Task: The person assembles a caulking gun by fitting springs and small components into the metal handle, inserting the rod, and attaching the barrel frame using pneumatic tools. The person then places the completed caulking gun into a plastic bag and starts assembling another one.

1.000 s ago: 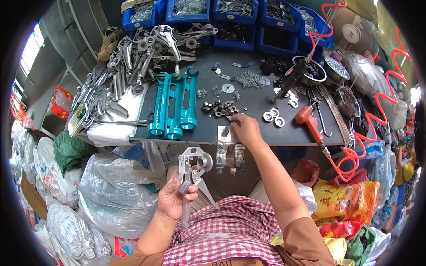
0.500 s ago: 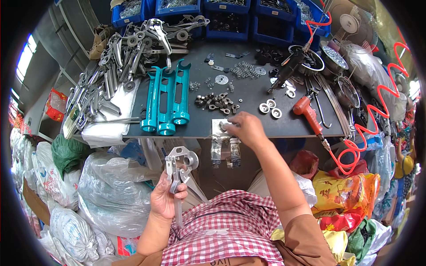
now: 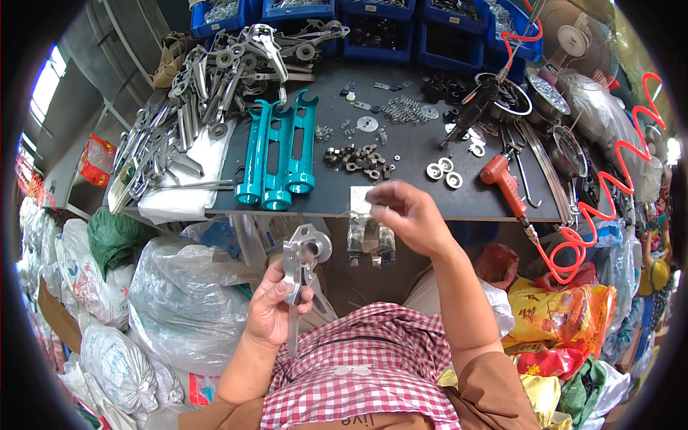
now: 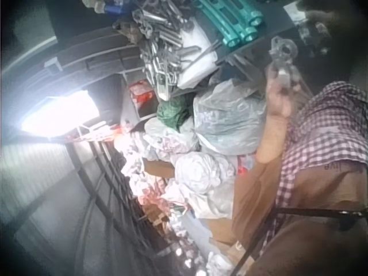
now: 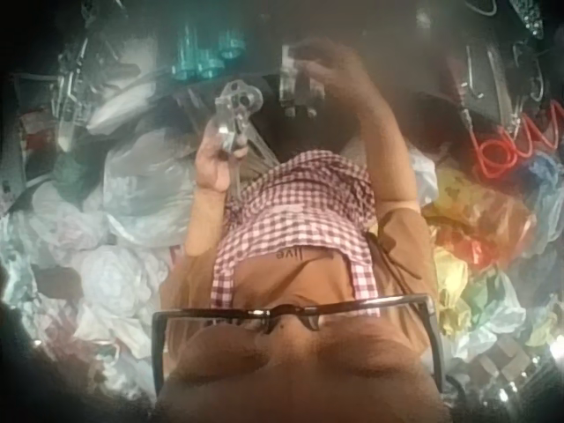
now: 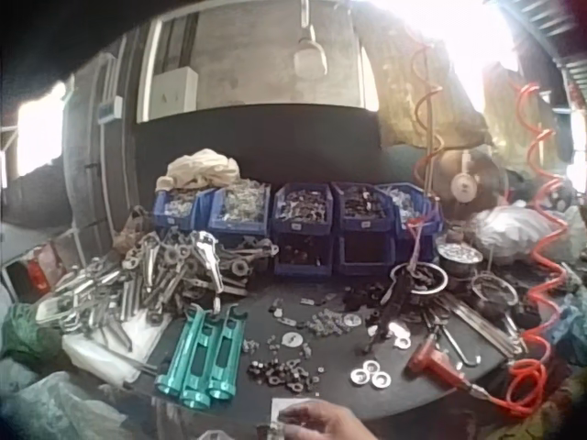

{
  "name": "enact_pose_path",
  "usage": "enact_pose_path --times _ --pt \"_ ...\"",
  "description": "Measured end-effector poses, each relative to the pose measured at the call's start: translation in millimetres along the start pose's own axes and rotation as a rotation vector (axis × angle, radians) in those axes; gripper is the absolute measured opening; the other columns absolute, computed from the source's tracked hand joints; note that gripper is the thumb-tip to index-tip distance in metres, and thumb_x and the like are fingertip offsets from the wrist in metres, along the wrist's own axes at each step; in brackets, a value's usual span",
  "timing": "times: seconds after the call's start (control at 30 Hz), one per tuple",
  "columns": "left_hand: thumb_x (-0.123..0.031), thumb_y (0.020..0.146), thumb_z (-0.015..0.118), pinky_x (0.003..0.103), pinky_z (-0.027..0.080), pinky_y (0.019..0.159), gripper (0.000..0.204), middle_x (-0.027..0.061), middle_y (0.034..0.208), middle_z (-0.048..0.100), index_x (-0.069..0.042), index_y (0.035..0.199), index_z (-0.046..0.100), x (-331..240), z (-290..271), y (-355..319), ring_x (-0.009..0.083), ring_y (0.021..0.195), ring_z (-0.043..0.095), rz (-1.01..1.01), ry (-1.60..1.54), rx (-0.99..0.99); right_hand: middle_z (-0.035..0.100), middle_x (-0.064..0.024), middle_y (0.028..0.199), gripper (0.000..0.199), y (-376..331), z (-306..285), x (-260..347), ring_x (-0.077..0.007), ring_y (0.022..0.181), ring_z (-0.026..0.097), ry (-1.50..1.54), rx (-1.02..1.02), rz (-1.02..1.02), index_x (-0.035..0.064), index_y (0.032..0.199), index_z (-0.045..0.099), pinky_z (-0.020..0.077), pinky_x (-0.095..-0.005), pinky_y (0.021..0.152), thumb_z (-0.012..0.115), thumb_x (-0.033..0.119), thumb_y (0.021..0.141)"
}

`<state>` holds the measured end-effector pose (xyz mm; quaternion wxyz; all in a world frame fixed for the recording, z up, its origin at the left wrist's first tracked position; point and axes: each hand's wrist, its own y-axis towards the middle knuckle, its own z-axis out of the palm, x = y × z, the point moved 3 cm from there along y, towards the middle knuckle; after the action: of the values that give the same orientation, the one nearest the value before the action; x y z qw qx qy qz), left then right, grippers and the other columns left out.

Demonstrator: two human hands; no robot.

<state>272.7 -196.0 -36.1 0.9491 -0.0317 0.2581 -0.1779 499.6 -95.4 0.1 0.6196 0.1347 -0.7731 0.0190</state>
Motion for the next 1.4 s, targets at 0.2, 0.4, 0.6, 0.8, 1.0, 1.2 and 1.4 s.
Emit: enact_pose_path --times 0.2,0.4,0.6,0.8,1.0,1.2,1.4 --pt "-0.007 0.082 0.055 0.029 0.052 0.063 0.049 0.0147 0.13 0.04 -0.006 0.127 0.037 10.4 29.5 -1.8 0.0226 0.082 0.059 0.039 0.089 0.076 0.059 -0.0067 0.084 0.027 -54.1 63.7 28.3 -0.0144 0.072 0.061 -0.351 0.14 -0.236 0.007 0.1 0.062 0.0488 -0.0255 0.067 0.064 0.004 0.073" --pt "-0.007 0.084 0.054 0.033 0.053 0.065 0.051 0.0168 0.131 0.036 -0.002 0.13 0.033 14.7 45.2 -2.0 0.027 0.086 0.059 0.037 0.174 0.173 0.061 -0.0091 0.093 0.018 -68.5 56.9 14.7 -0.0118 0.08 0.06 0.701 -0.141 0.081 -0.0045 0.097 0.058 0.0512 -0.0237 0.07 0.062 0.002 0.08" --pt "-0.007 0.083 0.054 0.036 0.054 0.068 0.052 0.0235 0.116 0.047 0.002 0.13 0.032 23.2 47.8 -3.6 0.0303 0.09 0.059 -0.058 0.193 0.203 0.064 -0.0069 0.081 0.016 -77.8 44.7 20.6 -0.0085 0.068 0.059 0.642 -0.248 0.1 -0.0036 0.092 0.061 0.0505 -0.021 0.061 0.065 0.003 0.078" --pt "-0.009 0.079 0.057 0.034 0.056 0.063 0.058 0.0235 0.108 0.05 0.006 0.129 0.032 36.6 68.2 1.3 0.0289 0.084 0.062 -0.067 0.422 0.12 0.063 -0.0058 0.076 0.012 -89.7 40.2 11.1 -0.0075 0.062 0.058 0.714 -0.268 0.187 -0.0032 0.089 0.06 0.0492 -0.0198 0.054 0.062 0.003 0.08" --pt "-0.012 0.077 0.062 0.032 0.056 0.062 0.059 0.0206 0.102 0.053 0.006 0.126 0.035 58.7 77.5 4.0 0.0251 0.078 0.062 -0.074 0.548 0.108 0.063 -0.0056 0.076 0.012 -104.8 21.2 1.6 -0.0069 0.063 0.058 0.644 -0.283 0.102 -0.0031 0.092 0.059 0.0487 -0.0191 0.055 0.06 0.003 0.082" --pt "-0.01 0.07 0.067 0.029 0.053 0.049 0.053 0.0156 0.097 0.059 0.001 0.118 0.048 65.9 72.8 12.1 0.0218 0.063 0.059 -0.076 0.525 0.041 0.064 -0.0059 0.078 0.012 -100.2 -55.4 6.6 -0.0114 0.067 0.061 0.011 -0.317 -0.292 0.0033 0.087 0.063 0.0489 -0.0246 0.06 0.065 0.005 0.075" --pt "-0.009 0.068 0.069 0.027 0.052 0.046 0.055 0.0135 0.103 0.058 0.0 0.118 0.048 65.7 76.1 11.1 0.0202 0.061 0.057 -0.043 0.466 0.021 0.062 -0.0157 0.09 0.025 -84.1 -310.9 -111.1 -0.0332 0.081 0.059 -1.185 -0.57 0.17 0.0036 0.089 0.062 0.0477 -0.0402 0.075 0.062 0.006 0.064"
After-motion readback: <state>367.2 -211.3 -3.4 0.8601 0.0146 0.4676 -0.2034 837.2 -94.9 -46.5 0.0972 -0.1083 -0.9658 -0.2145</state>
